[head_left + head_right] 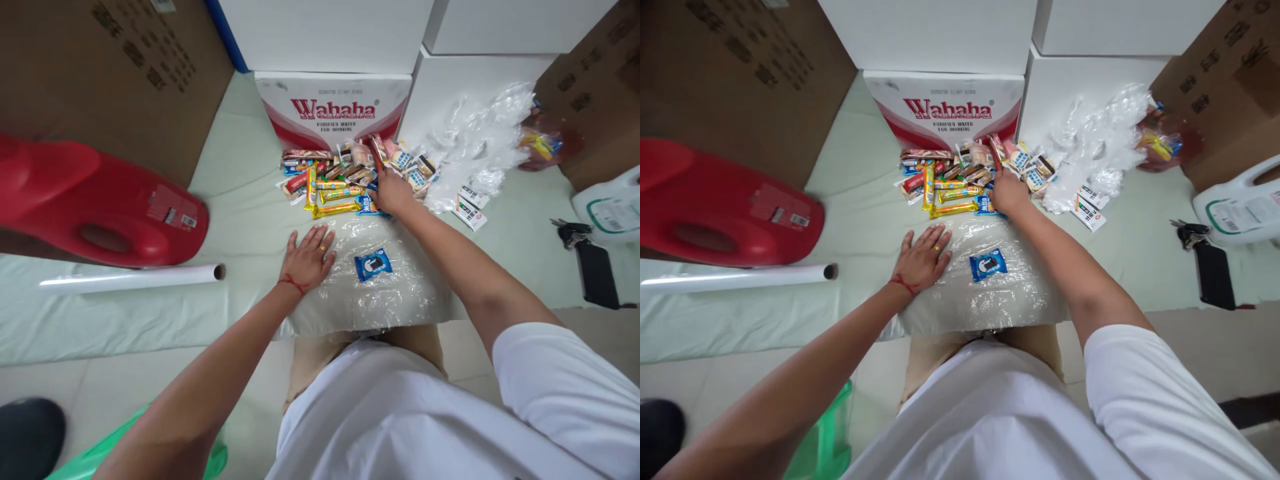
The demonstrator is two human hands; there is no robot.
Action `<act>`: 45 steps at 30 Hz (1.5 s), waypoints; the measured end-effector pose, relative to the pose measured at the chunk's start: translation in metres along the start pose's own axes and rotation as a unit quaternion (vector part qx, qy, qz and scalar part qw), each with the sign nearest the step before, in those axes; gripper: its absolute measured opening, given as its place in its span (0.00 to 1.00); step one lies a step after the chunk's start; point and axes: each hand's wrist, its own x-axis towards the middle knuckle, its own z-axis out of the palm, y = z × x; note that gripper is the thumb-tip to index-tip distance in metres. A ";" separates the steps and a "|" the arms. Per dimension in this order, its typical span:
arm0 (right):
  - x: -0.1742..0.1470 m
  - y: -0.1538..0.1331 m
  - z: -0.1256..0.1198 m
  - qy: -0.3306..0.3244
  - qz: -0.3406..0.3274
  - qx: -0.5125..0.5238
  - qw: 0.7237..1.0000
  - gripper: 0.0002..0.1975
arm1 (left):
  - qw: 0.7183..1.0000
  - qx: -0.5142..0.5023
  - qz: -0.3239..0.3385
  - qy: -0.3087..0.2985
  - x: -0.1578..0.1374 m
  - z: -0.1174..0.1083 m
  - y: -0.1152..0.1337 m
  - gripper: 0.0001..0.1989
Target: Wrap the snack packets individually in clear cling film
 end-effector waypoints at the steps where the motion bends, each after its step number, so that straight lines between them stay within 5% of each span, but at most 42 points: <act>1: 0.006 -0.005 0.005 0.003 0.016 0.000 1.000 0.30 | 1.000 -0.001 -0.001 0.001 0.000 0.000 0.000 0.30; 6: 0.015 -0.011 0.008 0.012 0.075 -0.010 0.997 0.28 | 1.000 -0.004 0.010 -0.005 0.001 0.003 -0.004 0.33; 11: -0.007 0.014 -0.018 -0.015 0.033 -0.039 0.999 0.26 | 1.000 -0.004 0.031 -0.007 0.004 0.005 -0.011 0.36; 16: -0.075 0.041 -0.036 -0.033 -0.141 0.079 0.986 0.28 | 1.000 -0.004 0.027 -0.008 0.004 0.004 -0.009 0.34; 21: -0.129 0.029 -0.024 -0.134 -0.280 0.125 0.942 0.27 | 1.000 -0.004 0.013 -0.004 0.004 0.003 -0.006 0.34; 25: -0.140 0.010 -0.018 -0.185 -0.260 0.023 0.947 0.29 | 1.000 0.000 0.011 -0.006 0.004 0.002 -0.006 0.34; 33: -0.155 -0.015 -0.015 -0.121 -0.291 -0.075 0.946 0.21 | 1.000 0.014 0.002 -0.019 0.005 0.001 -0.004 0.34; 45: -0.170 0.000 -0.006 -0.100 -0.202 0.011 0.974 0.21 | 0.999 0.022 0.020 -0.042 0.007 0.001 -0.009 0.47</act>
